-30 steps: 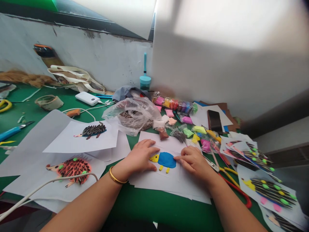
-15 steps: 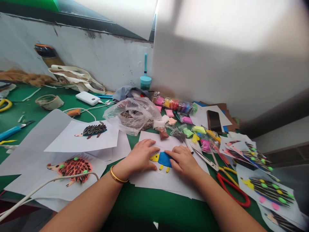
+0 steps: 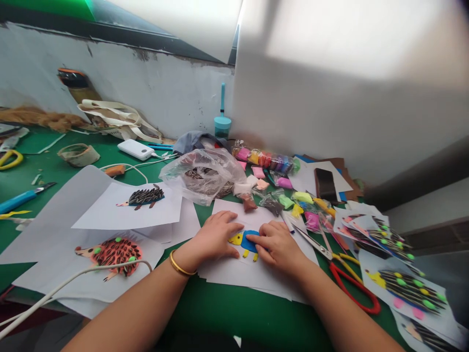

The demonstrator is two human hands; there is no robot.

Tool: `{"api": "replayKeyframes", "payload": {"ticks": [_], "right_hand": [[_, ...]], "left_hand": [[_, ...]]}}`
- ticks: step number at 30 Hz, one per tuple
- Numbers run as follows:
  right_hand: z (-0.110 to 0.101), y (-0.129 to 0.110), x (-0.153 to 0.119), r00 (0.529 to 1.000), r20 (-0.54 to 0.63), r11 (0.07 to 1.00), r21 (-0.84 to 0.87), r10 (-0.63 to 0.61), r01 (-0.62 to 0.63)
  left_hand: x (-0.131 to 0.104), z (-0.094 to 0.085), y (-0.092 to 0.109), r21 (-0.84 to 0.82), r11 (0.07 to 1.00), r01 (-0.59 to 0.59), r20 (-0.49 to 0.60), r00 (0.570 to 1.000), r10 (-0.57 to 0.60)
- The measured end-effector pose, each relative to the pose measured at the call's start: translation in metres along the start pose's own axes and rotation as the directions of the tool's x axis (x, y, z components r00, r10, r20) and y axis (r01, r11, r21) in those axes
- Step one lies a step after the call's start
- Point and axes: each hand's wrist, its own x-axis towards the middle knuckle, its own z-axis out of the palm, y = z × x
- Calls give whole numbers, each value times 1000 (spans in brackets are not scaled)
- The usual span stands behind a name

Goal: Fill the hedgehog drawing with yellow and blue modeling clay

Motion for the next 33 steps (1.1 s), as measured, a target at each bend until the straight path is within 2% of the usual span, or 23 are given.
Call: {"api": "replayKeyframes", "payload": {"ticks": [6,10,19,26,33], "right_hand": [[1,-5,4,1000,-3,998,-57,13,-13],[-1,-4,7,1000,-12,999,-33,14,-15],[-1,-5,9,999,28,996,-72,45,-43],[-7,2,17,993,-4,992,55,117,-116],[2,1,14,998,-3,998,29,55,-55]], "left_hand": [[0,1,-1,-7,1000,4,0,1000,-4],[-1,0,0,-16,1000,4,-5,1000,-4],[-1,-1,1,-18,1000,12,2,1000,-12],[-1,-1,1,-12,1000,22,11,1000,-22],[-1,-1,1,-27,999,23,8,1000,-23]]}}
